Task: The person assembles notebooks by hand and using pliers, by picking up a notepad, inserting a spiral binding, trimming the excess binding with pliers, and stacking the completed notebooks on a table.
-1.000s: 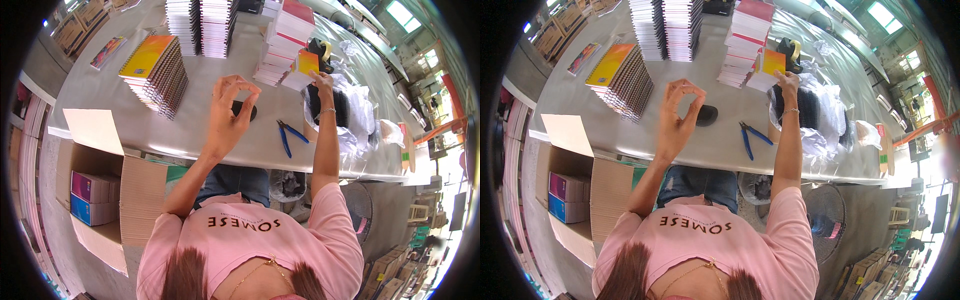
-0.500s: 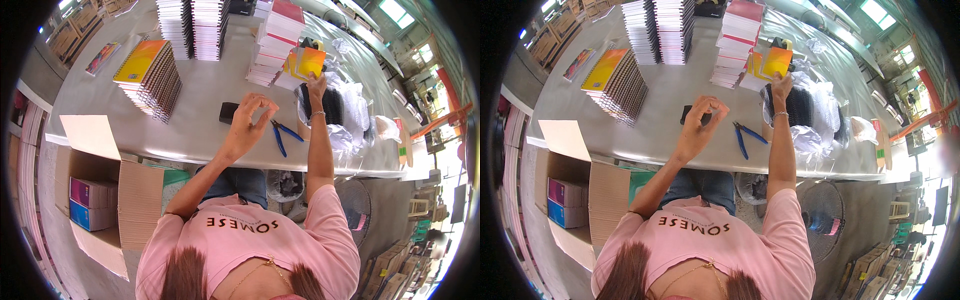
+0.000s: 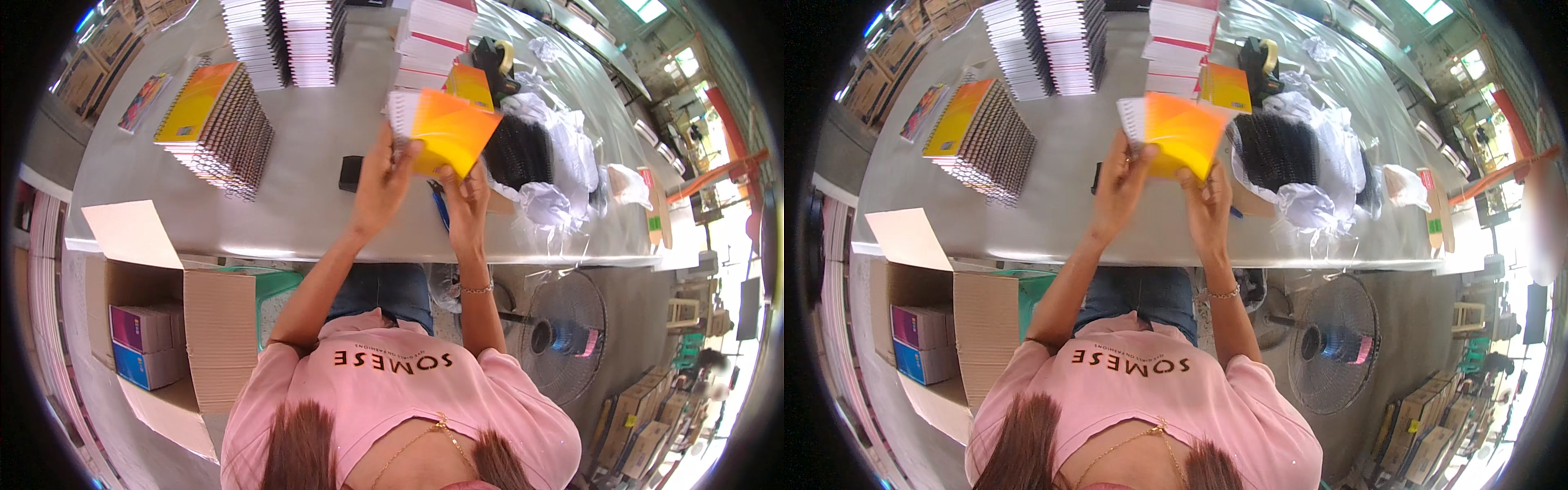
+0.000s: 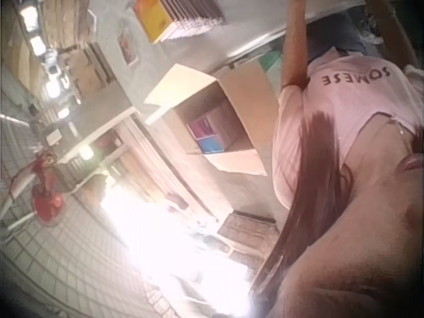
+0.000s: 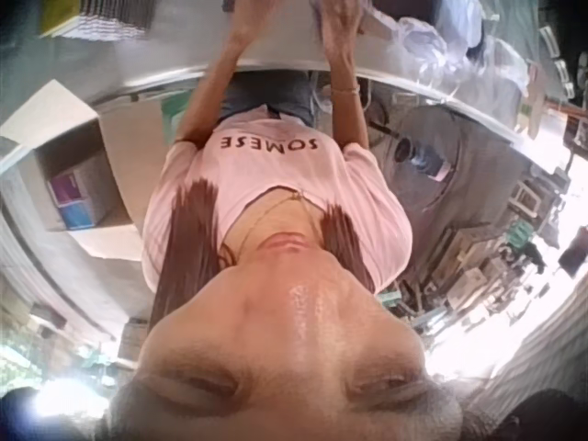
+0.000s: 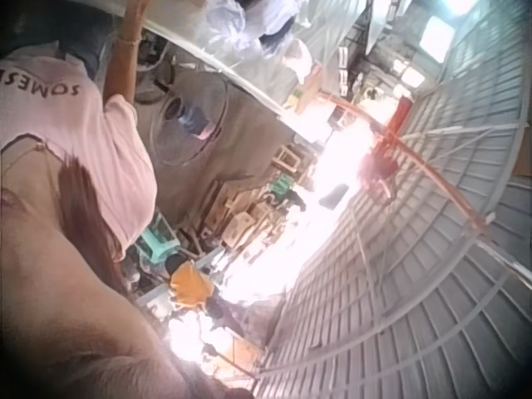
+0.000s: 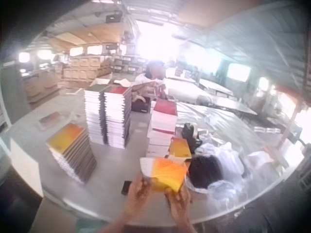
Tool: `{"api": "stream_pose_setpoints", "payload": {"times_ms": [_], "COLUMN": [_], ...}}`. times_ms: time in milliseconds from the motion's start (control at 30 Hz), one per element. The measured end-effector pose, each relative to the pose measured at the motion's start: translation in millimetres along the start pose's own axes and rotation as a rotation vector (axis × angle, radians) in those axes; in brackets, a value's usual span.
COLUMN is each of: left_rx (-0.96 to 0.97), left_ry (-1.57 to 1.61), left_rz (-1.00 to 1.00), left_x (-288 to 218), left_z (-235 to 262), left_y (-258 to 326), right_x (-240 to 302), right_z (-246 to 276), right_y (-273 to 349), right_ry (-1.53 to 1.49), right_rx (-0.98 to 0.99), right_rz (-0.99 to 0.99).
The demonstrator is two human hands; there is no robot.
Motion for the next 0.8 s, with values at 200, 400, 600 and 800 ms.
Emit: {"api": "stream_pose_setpoints", "payload": {"times_ms": [200,400,600,800], "left_rx": [0.138,0.447,0.242,0.032], "left_ry": [-0.691,-1.561,-1.381,-1.320], "left_rz": [-0.132,0.003,-0.082,-0.138], "left_x": [-34.2,-47.9,-33.1,-8.7], "left_z": [51.5,72.5,66.4,49.9], "left_y": [21.7,52.0,77.0,76.4], "right_x": [-27.7,-71.3,-75.4,-84.3], "right_z": [117.9,165.1,164.1,184.3], "right_y": [-56.8,-74.4,-70.4,-78.8], "right_ry": [0.747,1.067,0.964,0.845], "right_rx": [-0.262,-0.060,-0.198,-0.324], "right_rz": [0.165,-0.168,-0.063,-0.034]}}
Point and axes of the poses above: each hand's wrist, its own y-axis away from the middle knuckle, its own z-axis out of the back of the hand, x = y × z, the point moved 3 cm from there along -y, towards the middle knuckle, and after that the axes turned 1 degree about -z, right-handed, at the moved point
